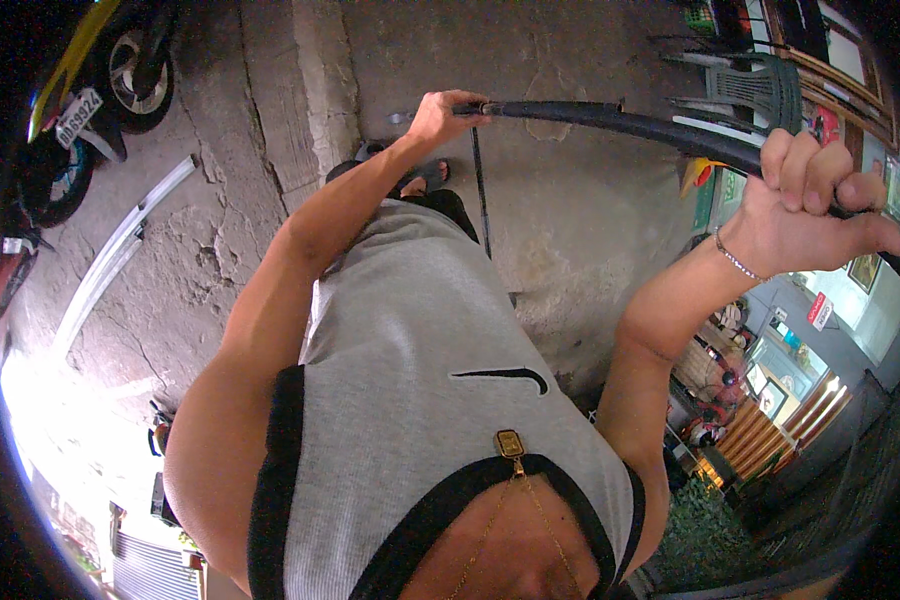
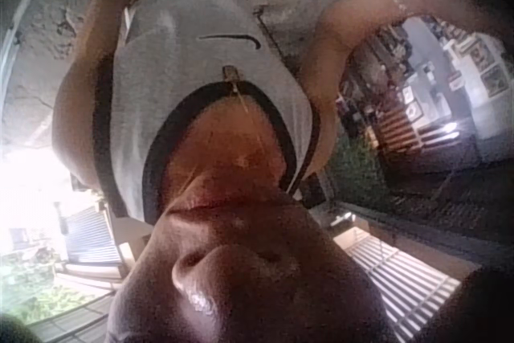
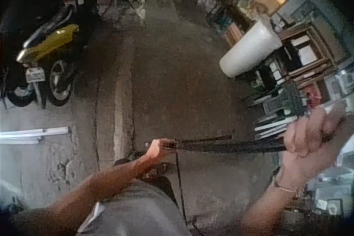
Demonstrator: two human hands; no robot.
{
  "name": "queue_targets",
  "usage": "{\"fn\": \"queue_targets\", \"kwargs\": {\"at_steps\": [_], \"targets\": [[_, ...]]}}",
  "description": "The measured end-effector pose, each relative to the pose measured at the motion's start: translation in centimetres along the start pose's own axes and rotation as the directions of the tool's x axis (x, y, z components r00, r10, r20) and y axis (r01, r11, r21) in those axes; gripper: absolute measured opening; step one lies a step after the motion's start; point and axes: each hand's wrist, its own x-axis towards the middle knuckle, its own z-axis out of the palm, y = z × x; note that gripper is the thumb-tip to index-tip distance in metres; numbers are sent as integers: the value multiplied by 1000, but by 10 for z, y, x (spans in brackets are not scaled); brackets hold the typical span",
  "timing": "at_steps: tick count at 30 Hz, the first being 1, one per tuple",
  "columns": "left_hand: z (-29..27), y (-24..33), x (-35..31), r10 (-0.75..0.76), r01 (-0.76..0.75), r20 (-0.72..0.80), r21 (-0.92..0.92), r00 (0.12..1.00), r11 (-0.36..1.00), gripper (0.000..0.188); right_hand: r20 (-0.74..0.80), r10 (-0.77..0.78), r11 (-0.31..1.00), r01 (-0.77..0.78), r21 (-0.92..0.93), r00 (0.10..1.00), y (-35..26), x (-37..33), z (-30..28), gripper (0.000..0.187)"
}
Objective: The person assembles a metal frame by connecting multiple black metal rods and curved pieces on a workbench. They repeatedly pick up rods, align them, and insert them into joints, occasionally lifting the partially assembled frame to test stability.
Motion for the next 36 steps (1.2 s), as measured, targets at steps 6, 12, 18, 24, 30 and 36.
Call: {"fn": "queue_targets", "kwargs": {"at_steps": [6,12,18,24,30,36], "targets": [[0,0,3,31,-31,-8,34,999,999,38,-175,-13,1000,13,-2,985,1,-1,9,62],[-7,3,6,-28,28,34,-2,999,1000,39,-422,-122,970,17,-244,898,11,2,29,56],[-3,-18,1,-39,37,47,44,998,998,54,-465,-165,982,98,-164,870,23,-1,34,50],[-64,-175,-38,-270,85,351,462,897,883,54,-776,-333,942,152,-299,535,-40,-107,31,44],[-195,-263,-46,-667,-408,578,813,471,416,32,-787,-559,818,-17,-575,-262,-59,-270,106,47],[-173,-199,31,-632,-134,472,852,614,506,36,-441,-572,723,-171,-669,-692,-52,-374,230,47]]}}
